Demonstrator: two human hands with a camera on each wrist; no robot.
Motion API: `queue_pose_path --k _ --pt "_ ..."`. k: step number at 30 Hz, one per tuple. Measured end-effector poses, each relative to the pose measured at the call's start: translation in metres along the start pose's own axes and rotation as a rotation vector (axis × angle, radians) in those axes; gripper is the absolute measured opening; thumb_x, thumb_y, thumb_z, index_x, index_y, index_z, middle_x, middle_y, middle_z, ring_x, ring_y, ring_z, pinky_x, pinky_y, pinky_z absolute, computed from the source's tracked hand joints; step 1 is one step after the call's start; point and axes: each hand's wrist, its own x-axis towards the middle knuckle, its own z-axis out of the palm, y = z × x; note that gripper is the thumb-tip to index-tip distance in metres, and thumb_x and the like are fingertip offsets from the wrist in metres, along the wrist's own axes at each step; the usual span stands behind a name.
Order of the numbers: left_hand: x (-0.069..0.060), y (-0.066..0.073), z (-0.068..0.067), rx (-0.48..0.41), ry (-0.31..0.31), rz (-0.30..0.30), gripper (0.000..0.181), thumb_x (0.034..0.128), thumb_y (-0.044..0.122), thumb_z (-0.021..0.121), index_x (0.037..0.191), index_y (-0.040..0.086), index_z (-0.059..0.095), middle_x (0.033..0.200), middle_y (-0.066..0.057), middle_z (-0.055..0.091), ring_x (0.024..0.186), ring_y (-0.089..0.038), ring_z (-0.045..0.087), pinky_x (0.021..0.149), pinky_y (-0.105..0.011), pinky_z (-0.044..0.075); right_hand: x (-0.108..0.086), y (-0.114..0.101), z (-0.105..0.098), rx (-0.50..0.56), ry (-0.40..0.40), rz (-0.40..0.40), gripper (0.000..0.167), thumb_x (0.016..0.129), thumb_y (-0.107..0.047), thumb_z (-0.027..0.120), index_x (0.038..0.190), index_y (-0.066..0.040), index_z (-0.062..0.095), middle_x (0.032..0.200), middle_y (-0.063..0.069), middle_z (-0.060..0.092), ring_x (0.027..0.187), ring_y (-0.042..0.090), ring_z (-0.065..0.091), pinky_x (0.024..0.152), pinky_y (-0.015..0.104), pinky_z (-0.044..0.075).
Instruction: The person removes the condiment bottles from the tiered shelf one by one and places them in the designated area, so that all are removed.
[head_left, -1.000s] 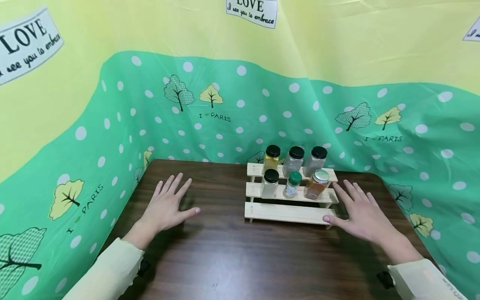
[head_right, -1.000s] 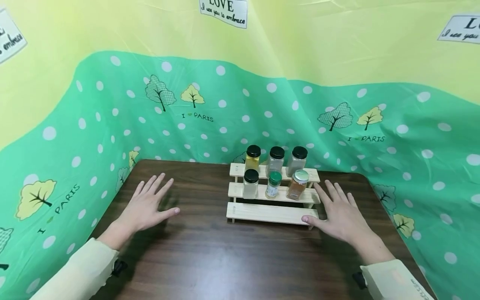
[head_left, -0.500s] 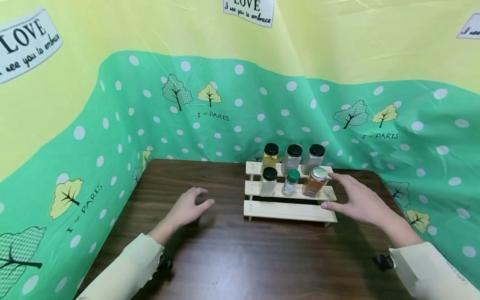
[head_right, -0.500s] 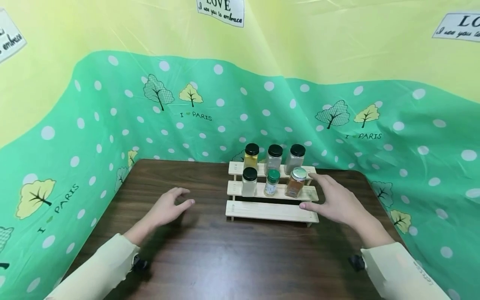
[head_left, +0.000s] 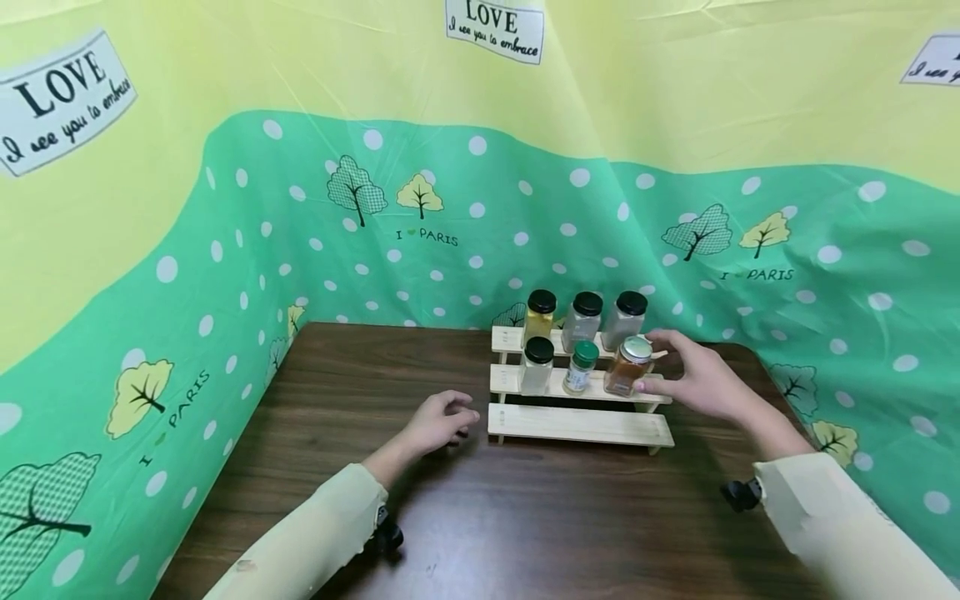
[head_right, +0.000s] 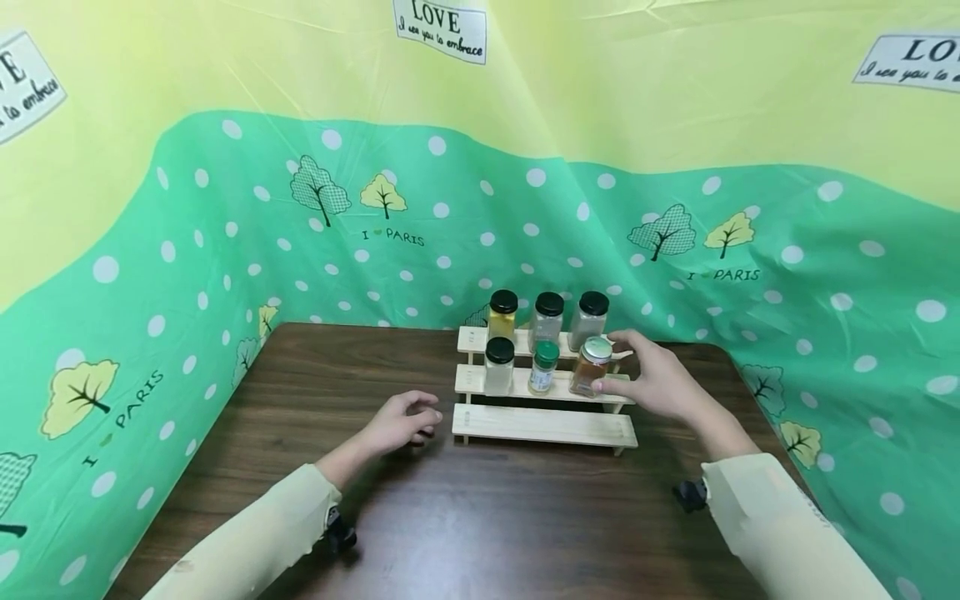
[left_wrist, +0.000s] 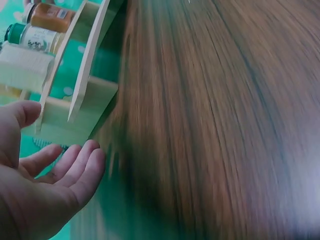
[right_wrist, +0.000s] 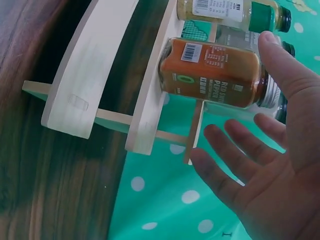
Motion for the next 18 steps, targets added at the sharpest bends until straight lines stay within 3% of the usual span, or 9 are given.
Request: queue_pose_path --k 4,8,12,18 --pt "0.007 -0.002 0.013 -0.132 -0.017 -0.035 0.051 0.0977 0.016 0.069 0.139 -0.009 0.052 0.118 -0.022 0.069 0.097 -0.039 0.071 0.080 -0.047 0.065 0.006 0.001 -0.002 0.052 0.007 0.018 0.078 0.092 -0.048 0.075 0.147 -0.003 0.043 0.136 0.024 0.058 0.119 0.045 0.062 0.087 0.049 0.060" --pt "0.014 -0.004 0.024 -0.225 -0.034 -0.081 0.052 0.0943 0.012 0.070 0.137 -0.011 0.051 0.110 -0.019 0.070 0.091 -0.032 0.073 0.075 -0.042 0.066 0.014 0.003 -0.010 0.110 0.037 0.034 0.068 0.099 -0.044 0.068 0.146 0.000 0.045 0.142 0.025 0.052 0.118 0.046 0.063 0.080 0.038 0.061" --pt "0.018 -0.005 0.031 -0.274 -0.033 -0.122 0.053 0.0901 0.008 0.072 0.135 -0.011 0.052 0.100 -0.014 0.071 0.079 -0.023 0.071 0.065 -0.034 0.065 0.027 0.007 -0.016 0.120 0.070 0.060 0.069 0.100 -0.048 0.064 0.147 -0.001 0.044 0.145 0.024 0.050 0.122 0.047 0.059 0.082 0.046 0.061" --pt "0.022 -0.006 0.038 -0.307 -0.042 -0.155 0.044 0.0894 0.002 0.073 0.129 -0.010 0.056 0.094 -0.011 0.073 0.071 -0.019 0.069 0.062 -0.030 0.065 0.046 0.008 -0.020 0.131 0.074 0.079 0.074 0.099 -0.052 0.064 0.150 -0.004 0.042 0.145 0.023 0.051 0.125 0.046 0.056 0.089 0.057 0.057"
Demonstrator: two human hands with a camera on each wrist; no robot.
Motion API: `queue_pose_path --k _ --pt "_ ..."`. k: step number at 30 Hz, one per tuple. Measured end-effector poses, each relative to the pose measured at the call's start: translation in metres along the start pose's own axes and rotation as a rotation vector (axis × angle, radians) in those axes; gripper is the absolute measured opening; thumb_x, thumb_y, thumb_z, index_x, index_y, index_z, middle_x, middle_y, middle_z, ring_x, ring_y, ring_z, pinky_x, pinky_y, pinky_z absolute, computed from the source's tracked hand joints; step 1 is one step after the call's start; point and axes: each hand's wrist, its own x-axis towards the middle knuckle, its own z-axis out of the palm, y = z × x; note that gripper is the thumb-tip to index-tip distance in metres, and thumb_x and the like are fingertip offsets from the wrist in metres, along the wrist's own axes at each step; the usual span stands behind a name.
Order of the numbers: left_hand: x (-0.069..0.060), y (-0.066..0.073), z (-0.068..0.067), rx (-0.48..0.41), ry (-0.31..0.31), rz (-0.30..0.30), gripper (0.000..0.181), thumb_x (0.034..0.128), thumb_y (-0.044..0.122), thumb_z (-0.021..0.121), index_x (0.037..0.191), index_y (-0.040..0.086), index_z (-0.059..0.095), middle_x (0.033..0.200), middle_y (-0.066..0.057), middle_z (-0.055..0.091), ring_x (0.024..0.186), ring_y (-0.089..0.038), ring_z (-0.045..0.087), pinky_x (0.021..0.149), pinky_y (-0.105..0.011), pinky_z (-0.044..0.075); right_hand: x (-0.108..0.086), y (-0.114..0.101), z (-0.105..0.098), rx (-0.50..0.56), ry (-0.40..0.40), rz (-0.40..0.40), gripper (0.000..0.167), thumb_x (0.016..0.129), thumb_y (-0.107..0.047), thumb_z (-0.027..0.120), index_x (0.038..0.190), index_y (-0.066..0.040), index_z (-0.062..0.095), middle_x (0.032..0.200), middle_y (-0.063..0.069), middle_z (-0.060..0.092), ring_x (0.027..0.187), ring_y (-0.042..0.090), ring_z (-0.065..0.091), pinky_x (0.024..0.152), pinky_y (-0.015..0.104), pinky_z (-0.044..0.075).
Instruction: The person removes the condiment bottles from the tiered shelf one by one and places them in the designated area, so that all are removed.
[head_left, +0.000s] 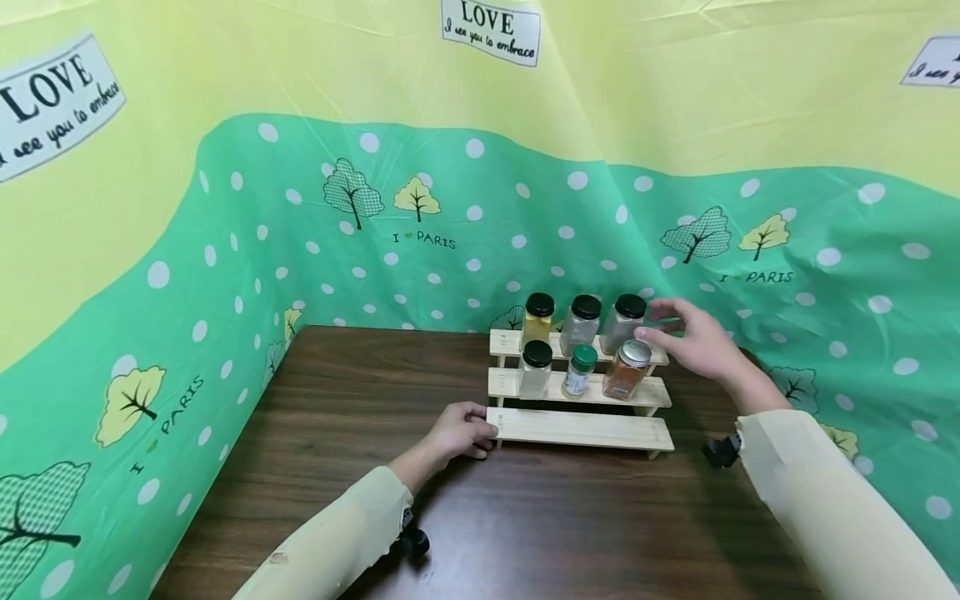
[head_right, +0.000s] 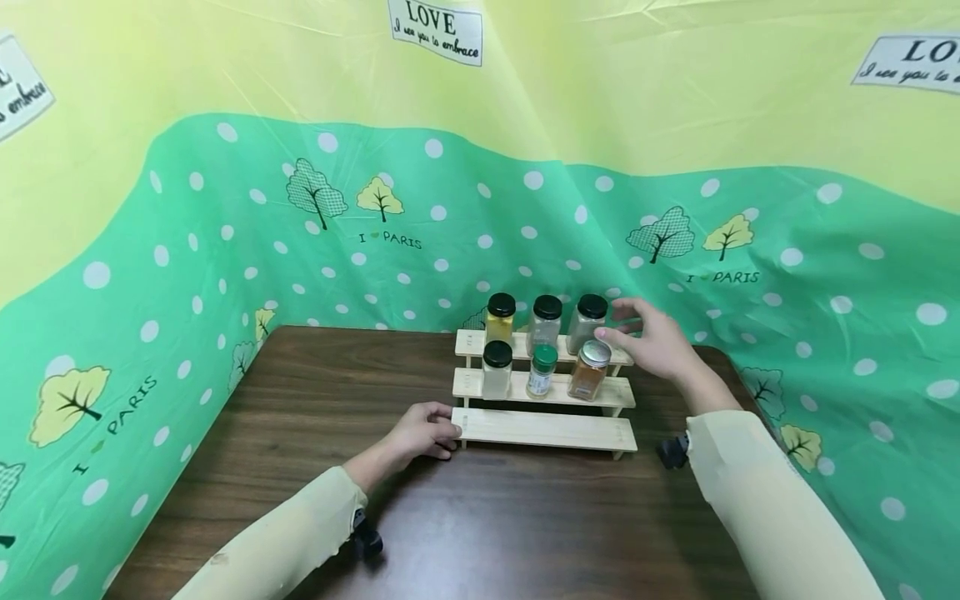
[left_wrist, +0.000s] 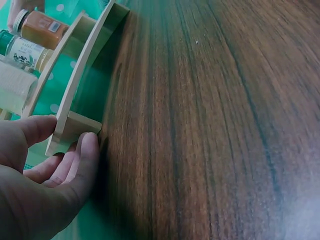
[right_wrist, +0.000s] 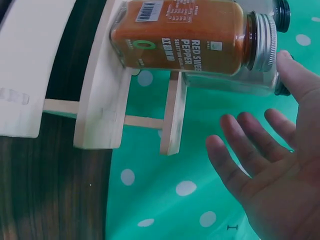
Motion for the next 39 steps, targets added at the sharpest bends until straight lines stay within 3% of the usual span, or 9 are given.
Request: queue_pose_path --k 6,14,21,29,31,36,39 --pt "0.000 0.001 -0.002 -0.007 0.021 0.003 0.045 0.0899 0.000 0.074 0.130 -0.012 0.057 0.096 -0.012 0.073 0.069 -0.019 0.068 0.062 -0.029 0.064 0.010 -0.004 0.001 0.004 -0.009 -0.042 0.075 0.098 -0.043 0.069 0.152 0.001 0.040 0.142 0.027 0.052 0.123 0.048 0.057 0.091 0.057 0.055" --pt "-0.003 0.007 -0.004 -0.025 0.042 0.009 0.050 0.0863 -0.005 0.077 0.130 -0.012 0.055 0.091 -0.009 0.068 0.065 -0.016 0.065 0.059 -0.027 0.063 0.017 -0.010 0.000 0.044 -0.051 -0.039 0.073 0.099 -0.041 0.069 0.152 0.002 0.042 0.140 0.029 0.056 0.125 0.047 0.056 0.100 0.058 0.051" --pt "-0.002 0.009 -0.007 0.002 0.043 0.013 0.046 0.0864 -0.008 0.076 0.129 -0.012 0.058 0.092 -0.012 0.072 0.070 -0.017 0.068 0.060 -0.029 0.064 0.023 -0.012 -0.002 0.053 -0.055 -0.053 0.061 0.097 -0.039 0.071 0.142 -0.001 0.054 0.129 0.023 0.066 0.115 0.033 0.063 0.081 0.019 0.055" --pt "-0.002 0.009 -0.008 0.048 0.049 0.024 0.046 0.0855 -0.009 0.076 0.128 -0.012 0.059 0.093 -0.012 0.071 0.073 -0.018 0.069 0.060 -0.030 0.064 0.027 -0.007 0.001 0.047 -0.039 -0.058 0.061 0.095 -0.041 0.075 0.139 -0.002 0.057 0.125 0.021 0.068 0.113 0.035 0.066 0.077 0.013 0.053" --pt "-0.002 0.010 -0.007 0.069 0.051 0.033 0.046 0.0852 -0.008 0.076 0.127 -0.012 0.058 0.093 -0.012 0.070 0.072 -0.018 0.069 0.059 -0.030 0.064 0.026 -0.005 -0.001 0.053 -0.035 -0.042 0.065 0.094 -0.042 0.075 0.142 -0.002 0.055 0.129 0.022 0.067 0.112 0.029 0.067 0.077 0.014 0.053" --pt "-0.003 0.014 -0.003 0.117 0.059 0.041 0.045 0.0854 -0.006 0.078 0.126 -0.012 0.059 0.093 -0.013 0.069 0.071 -0.018 0.068 0.057 -0.029 0.064 0.024 0.005 -0.010 0.070 -0.017 0.023 0.072 0.092 -0.046 0.076 0.147 -0.005 0.054 0.136 0.020 0.063 0.097 -0.004 0.063 0.076 0.017 0.056" --pt "-0.003 0.014 -0.002 0.123 0.062 0.038 0.045 0.0855 -0.006 0.078 0.126 -0.012 0.059 0.092 -0.013 0.069 0.071 -0.020 0.068 0.056 -0.028 0.063 0.023 0.013 -0.018 0.087 -0.010 0.045 0.074 0.092 -0.046 0.076 0.148 -0.004 0.052 0.138 0.021 0.062 0.088 -0.007 0.065 0.074 0.019 0.057"
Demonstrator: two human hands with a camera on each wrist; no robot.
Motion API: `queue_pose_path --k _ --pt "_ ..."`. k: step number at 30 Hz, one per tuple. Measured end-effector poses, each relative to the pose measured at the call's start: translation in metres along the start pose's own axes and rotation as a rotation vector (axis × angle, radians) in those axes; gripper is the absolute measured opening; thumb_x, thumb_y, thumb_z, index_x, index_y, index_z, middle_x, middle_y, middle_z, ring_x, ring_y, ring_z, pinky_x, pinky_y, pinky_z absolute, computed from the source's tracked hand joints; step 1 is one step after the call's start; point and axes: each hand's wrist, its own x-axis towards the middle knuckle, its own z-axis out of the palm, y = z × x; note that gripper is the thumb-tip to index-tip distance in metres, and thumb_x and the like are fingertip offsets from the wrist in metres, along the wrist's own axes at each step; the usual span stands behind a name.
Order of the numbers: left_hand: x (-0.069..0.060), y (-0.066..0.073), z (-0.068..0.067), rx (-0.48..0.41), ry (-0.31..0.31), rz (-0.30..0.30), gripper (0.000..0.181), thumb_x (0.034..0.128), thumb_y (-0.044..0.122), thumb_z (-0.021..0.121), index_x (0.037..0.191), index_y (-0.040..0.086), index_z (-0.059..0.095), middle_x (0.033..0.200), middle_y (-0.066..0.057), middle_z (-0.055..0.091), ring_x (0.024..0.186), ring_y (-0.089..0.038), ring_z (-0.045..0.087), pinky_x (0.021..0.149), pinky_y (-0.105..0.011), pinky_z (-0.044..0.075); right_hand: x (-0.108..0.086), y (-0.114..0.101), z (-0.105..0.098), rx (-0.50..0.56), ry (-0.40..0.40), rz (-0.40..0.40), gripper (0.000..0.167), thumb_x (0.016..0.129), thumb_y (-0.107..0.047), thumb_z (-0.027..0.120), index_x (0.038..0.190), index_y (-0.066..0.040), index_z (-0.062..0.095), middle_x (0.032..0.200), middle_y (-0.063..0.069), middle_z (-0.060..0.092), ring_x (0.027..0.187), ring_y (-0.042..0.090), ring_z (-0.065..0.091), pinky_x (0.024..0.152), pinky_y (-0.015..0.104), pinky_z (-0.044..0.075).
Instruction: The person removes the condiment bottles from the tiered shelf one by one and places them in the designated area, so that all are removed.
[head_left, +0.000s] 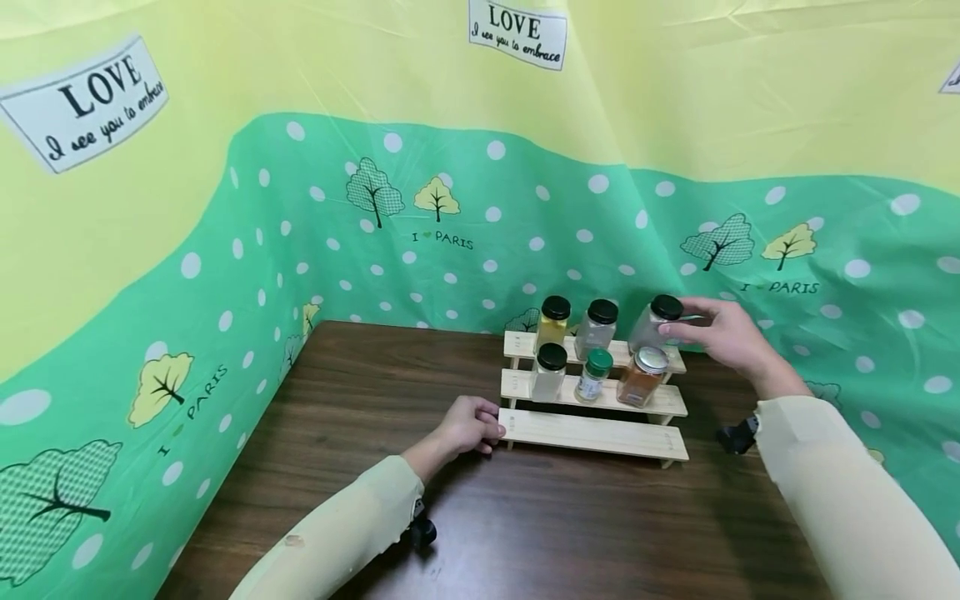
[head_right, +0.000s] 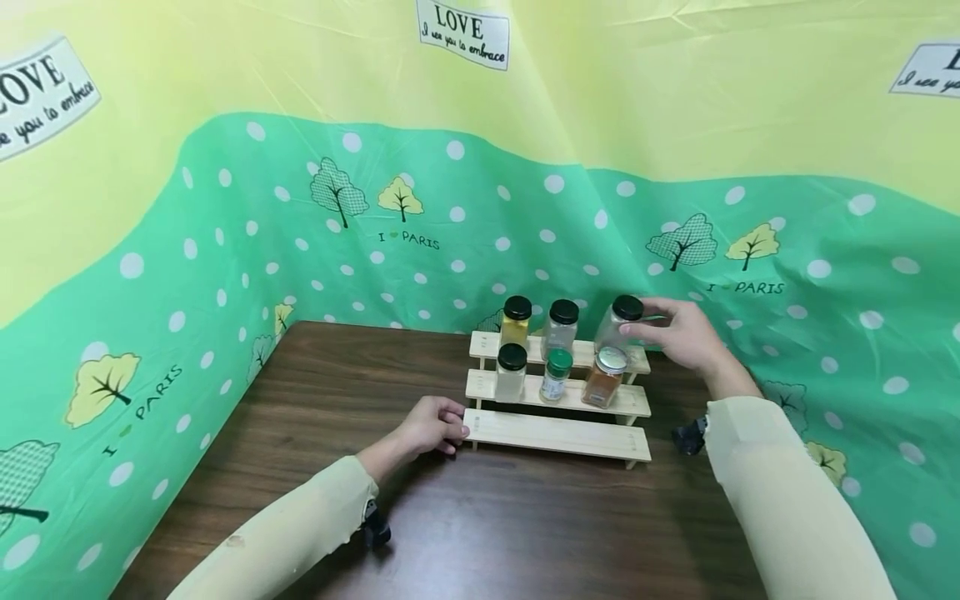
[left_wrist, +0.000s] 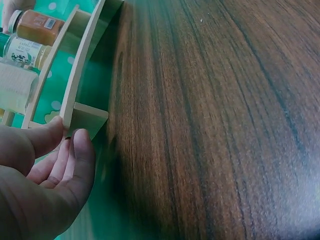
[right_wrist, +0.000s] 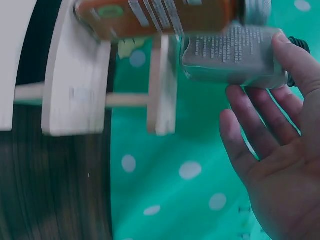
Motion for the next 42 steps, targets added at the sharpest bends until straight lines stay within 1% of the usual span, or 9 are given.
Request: queue_pose_path --k 5,9,12,14,16,21,26,33,42 --pt "0.001 0.001 0.001 -0.005 0.004 -0.002 0.044 0.0854 -0.009 0.077 0.125 -0.013 0.058 0.088 -0.012 0.067 0.068 -0.019 0.067 0.055 -0.027 0.062 -0.006 0.017 -0.017 0.002 0.022 0.008 0.072 0.093 -0.044 0.075 0.147 -0.001 0.052 0.146 0.026 0.053 0.084 -0.004 0.068 0.070 0.018 0.058" --pt "0.002 0.001 0.000 0.010 0.019 0.002 0.042 0.0847 -0.012 0.076 0.123 -0.013 0.058 0.084 -0.011 0.066 0.063 -0.016 0.064 0.056 -0.026 0.062 -0.014 0.037 -0.031 -0.003 0.031 0.069 0.079 0.092 -0.048 0.075 0.150 -0.002 0.048 0.137 0.004 0.063 0.084 -0.005 0.067 0.069 0.021 0.059" --pt "0.003 0.001 0.000 0.020 0.029 -0.001 0.041 0.0844 -0.012 0.076 0.122 -0.013 0.059 0.085 -0.012 0.067 0.061 -0.015 0.063 0.055 -0.025 0.061 -0.020 0.054 -0.040 -0.035 0.020 0.123 0.088 0.091 -0.052 0.074 0.155 -0.001 0.041 0.132 0.008 0.065 0.081 -0.005 0.067 0.066 0.023 0.057" --pt "0.003 0.001 0.001 0.018 0.030 -0.004 0.041 0.0841 -0.012 0.076 0.121 -0.012 0.059 0.086 -0.012 0.067 0.061 -0.015 0.063 0.055 -0.025 0.061 -0.026 0.064 -0.045 -0.059 0.000 0.148 0.092 0.092 -0.053 0.073 0.156 0.002 0.036 0.143 0.029 0.054 0.079 -0.004 0.066 0.064 0.022 0.055" --pt "0.003 0.000 0.001 0.017 0.029 -0.002 0.041 0.0837 -0.012 0.077 0.121 -0.011 0.060 0.087 -0.013 0.067 0.062 -0.015 0.063 0.054 -0.024 0.060 -0.031 0.075 -0.047 -0.068 -0.020 0.163 0.095 0.093 -0.053 0.072 0.157 0.004 0.032 0.148 0.037 0.044 0.080 -0.006 0.065 0.065 0.021 0.055" --pt "0.001 0.000 0.002 0.018 0.019 0.004 0.038 0.0829 -0.013 0.076 0.118 -0.012 0.060 0.085 -0.012 0.068 0.064 -0.017 0.065 0.053 -0.024 0.060 -0.042 0.104 -0.037 -0.024 -0.052 0.160 0.088 0.093 -0.047 0.074 0.153 0.007 0.038 0.143 0.034 0.047 0.085 -0.004 0.067 0.072 0.026 0.063" --pt "0.000 0.002 0.002 0.035 0.008 0.001 0.036 0.0838 -0.013 0.075 0.117 -0.012 0.060 0.080 -0.007 0.063 0.063 -0.017 0.065 0.052 -0.021 0.058 -0.050 0.133 -0.019 0.000 -0.089 0.152 0.081 0.095 -0.041 0.074 0.150 0.009 0.042 0.128 0.015 0.063 0.089 -0.001 0.069 0.078 0.032 0.065" --pt "0.002 0.003 0.004 0.031 0.003 -0.013 0.038 0.0845 -0.013 0.075 0.119 -0.012 0.059 0.078 -0.006 0.060 0.062 -0.016 0.065 0.053 -0.022 0.059 -0.056 0.153 -0.002 0.036 -0.125 0.150 0.081 0.096 -0.036 0.074 0.151 0.010 0.037 0.132 0.028 0.063 0.090 -0.001 0.069 0.079 0.034 0.065" --pt "0.003 0.004 0.004 0.024 0.009 -0.011 0.037 0.0851 -0.013 0.074 0.119 -0.012 0.060 0.079 -0.006 0.061 0.064 -0.016 0.065 0.052 -0.021 0.059 -0.056 0.162 0.006 0.118 -0.102 0.137 0.081 0.095 -0.034 0.076 0.150 0.011 0.037 0.109 -0.018 0.064 0.090 -0.005 0.067 0.081 0.033 0.065"
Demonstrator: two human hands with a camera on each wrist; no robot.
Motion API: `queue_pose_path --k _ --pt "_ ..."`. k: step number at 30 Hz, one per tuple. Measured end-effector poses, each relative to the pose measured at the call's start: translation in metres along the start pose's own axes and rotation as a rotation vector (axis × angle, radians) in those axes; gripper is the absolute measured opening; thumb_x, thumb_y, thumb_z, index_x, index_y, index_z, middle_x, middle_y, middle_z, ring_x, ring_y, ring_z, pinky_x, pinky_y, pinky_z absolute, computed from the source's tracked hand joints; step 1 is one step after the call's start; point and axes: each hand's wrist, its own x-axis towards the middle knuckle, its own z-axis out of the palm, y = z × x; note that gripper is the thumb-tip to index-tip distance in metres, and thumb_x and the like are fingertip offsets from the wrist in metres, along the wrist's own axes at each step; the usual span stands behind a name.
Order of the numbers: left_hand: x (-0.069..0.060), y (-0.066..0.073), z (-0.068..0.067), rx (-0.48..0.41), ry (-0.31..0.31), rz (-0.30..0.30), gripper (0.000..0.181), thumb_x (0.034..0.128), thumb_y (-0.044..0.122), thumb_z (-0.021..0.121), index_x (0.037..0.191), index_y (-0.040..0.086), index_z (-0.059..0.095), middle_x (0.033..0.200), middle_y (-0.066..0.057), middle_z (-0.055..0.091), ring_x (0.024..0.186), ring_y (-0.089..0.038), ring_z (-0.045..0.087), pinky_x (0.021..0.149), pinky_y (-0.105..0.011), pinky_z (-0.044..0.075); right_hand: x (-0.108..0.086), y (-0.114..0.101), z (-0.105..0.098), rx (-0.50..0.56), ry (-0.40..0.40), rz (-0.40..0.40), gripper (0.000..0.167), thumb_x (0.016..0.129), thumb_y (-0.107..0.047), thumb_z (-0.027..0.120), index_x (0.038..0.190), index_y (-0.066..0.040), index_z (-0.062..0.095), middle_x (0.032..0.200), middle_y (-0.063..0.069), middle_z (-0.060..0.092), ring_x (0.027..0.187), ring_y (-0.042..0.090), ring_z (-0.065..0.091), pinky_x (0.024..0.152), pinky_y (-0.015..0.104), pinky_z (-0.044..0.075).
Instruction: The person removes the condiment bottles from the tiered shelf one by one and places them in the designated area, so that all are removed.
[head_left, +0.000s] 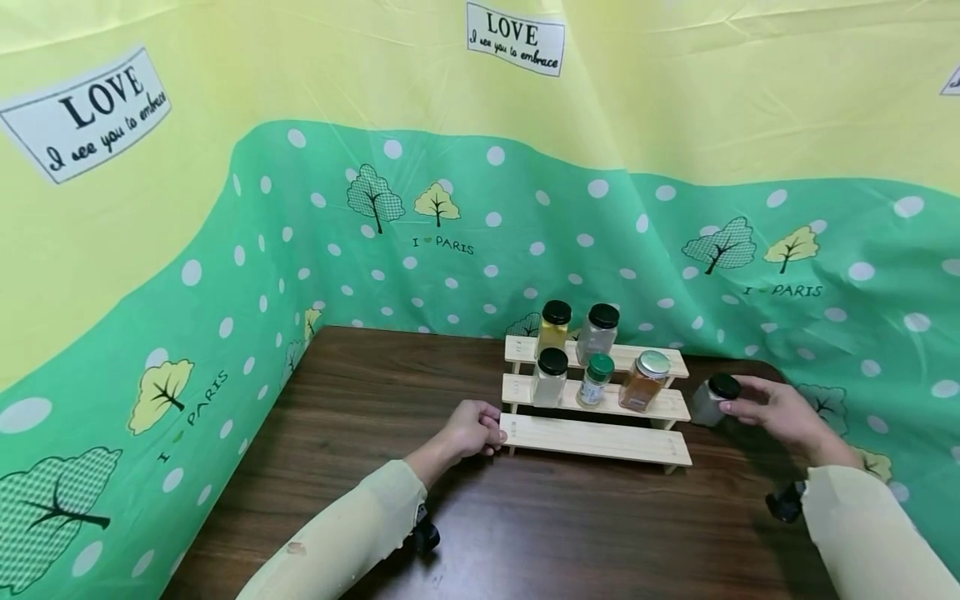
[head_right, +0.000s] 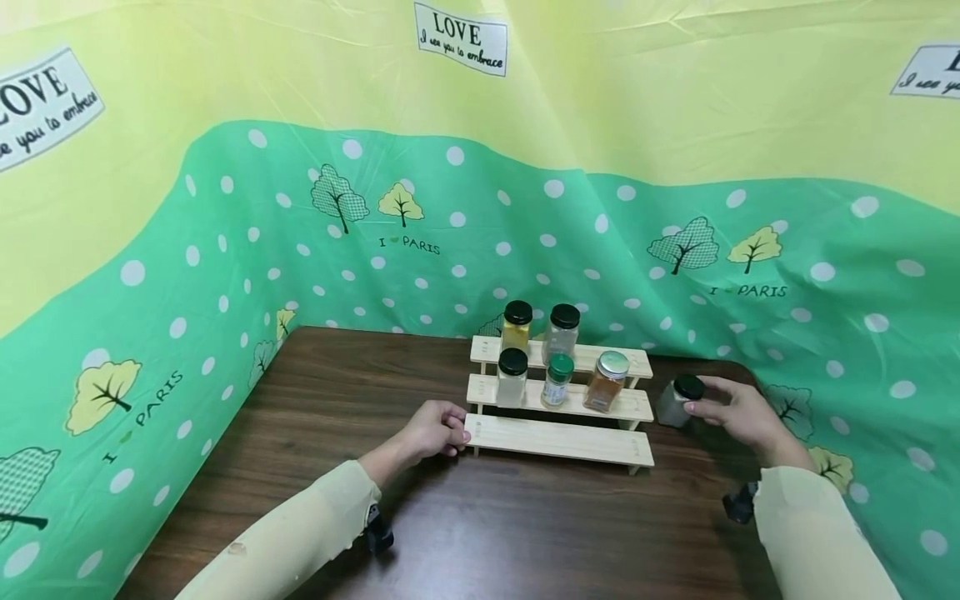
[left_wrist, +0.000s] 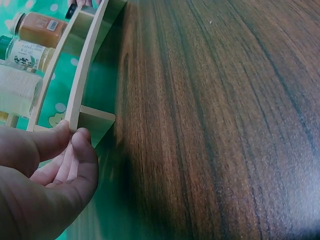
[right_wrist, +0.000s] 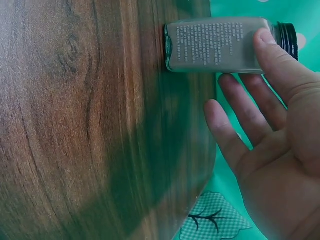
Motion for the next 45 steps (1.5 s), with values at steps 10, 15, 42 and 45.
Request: queue_pose_path --k 10,15,42,45 --pt "0.000 -0.002 -0.001 -0.006 -0.006 0.004 0.038 0.0845 -0.014 0.074 0.120 -0.012 0.060 0.079 -0.007 0.062 0.064 -0.016 0.065 0.052 -0.021 0.059 0.000 -0.002 -0.001 0.017 -0.035 -0.006 0.079 0.096 -0.030 0.075 0.150 0.013 0.035 0.103 -0.020 0.069 0.091 -0.005 0.067 0.082 0.034 0.065" --pt "0.001 -0.003 0.000 -0.012 -0.005 0.001 0.038 0.0844 -0.014 0.074 0.120 -0.012 0.060 0.079 -0.007 0.062 0.064 -0.016 0.066 0.052 -0.022 0.059 -0.001 -0.004 -0.002 -0.022 -0.032 0.004 0.081 0.096 -0.031 0.074 0.150 0.014 0.034 0.115 0.008 0.073 0.091 -0.002 0.068 0.082 0.035 0.065" --pt "0.003 0.004 0.000 -0.027 0.012 -0.003 0.029 0.0842 -0.011 0.077 0.109 -0.009 0.061 0.084 -0.012 0.066 0.062 -0.016 0.065 0.054 -0.024 0.060 0.017 -0.200 0.019 -0.254 -0.010 -0.326 0.069 0.098 -0.038 0.072 0.151 -0.003 0.044 0.142 0.022 0.057 0.127 0.042 0.057 0.094 0.037 0.054" --pt "0.002 0.000 0.000 -0.033 0.013 -0.010 0.029 0.0843 -0.012 0.076 0.109 -0.009 0.061 0.085 -0.014 0.067 0.061 -0.016 0.064 0.052 -0.022 0.058 0.026 -0.211 0.032 -0.206 -0.055 -0.335 0.075 0.096 -0.038 0.074 0.152 -0.002 0.040 0.143 0.024 0.055 0.129 0.043 0.055 0.102 0.054 0.052"
